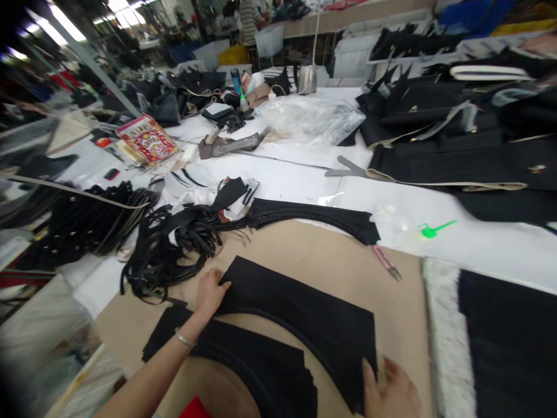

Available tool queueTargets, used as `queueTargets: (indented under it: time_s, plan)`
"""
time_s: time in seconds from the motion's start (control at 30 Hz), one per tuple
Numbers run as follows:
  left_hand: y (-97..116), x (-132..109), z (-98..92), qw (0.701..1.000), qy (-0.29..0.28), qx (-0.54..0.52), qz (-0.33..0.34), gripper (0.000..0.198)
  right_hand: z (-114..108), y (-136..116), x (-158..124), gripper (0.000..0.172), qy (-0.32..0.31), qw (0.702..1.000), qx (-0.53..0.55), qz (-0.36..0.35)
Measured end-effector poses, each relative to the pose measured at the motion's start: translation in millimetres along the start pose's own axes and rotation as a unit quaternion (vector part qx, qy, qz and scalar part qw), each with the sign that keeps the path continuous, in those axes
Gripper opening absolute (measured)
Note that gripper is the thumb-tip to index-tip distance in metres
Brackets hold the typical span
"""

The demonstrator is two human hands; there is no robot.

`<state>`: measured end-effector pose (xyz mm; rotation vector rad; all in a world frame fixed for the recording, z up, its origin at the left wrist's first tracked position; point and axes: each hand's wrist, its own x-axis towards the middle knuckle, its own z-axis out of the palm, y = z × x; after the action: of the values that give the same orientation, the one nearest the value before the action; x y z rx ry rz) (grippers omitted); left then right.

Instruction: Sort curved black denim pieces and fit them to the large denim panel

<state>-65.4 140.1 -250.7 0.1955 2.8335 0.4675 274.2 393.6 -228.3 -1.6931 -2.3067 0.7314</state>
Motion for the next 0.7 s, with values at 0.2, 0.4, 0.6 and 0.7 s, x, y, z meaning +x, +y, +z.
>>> queueTargets:
  time_s: [0.2,0.4,0.6,0.7]
  plan:
    - [-4,16,8.5,0.996,-0.077,0.027,-0.040,0.045,1,-30,7,0.045,0.007,0.990,-0.142,0.011]
    - [-6,25,9.2,0.992,-0.121,0.037,-0.010,0.032,1,-34,11,0.030,-0.002,0.985,-0.162,0.064]
    - [-2,21,7.4,0.993,-0.119,0.028,-0.004,0.026,-3,-37,15,0.023,-0.023,0.982,-0.156,0.103]
    - [-1,20,7.3,0.991,-0.134,0.029,-0.008,0.026,-3,-41,15,0.022,-0.020,0.981,-0.154,0.118]
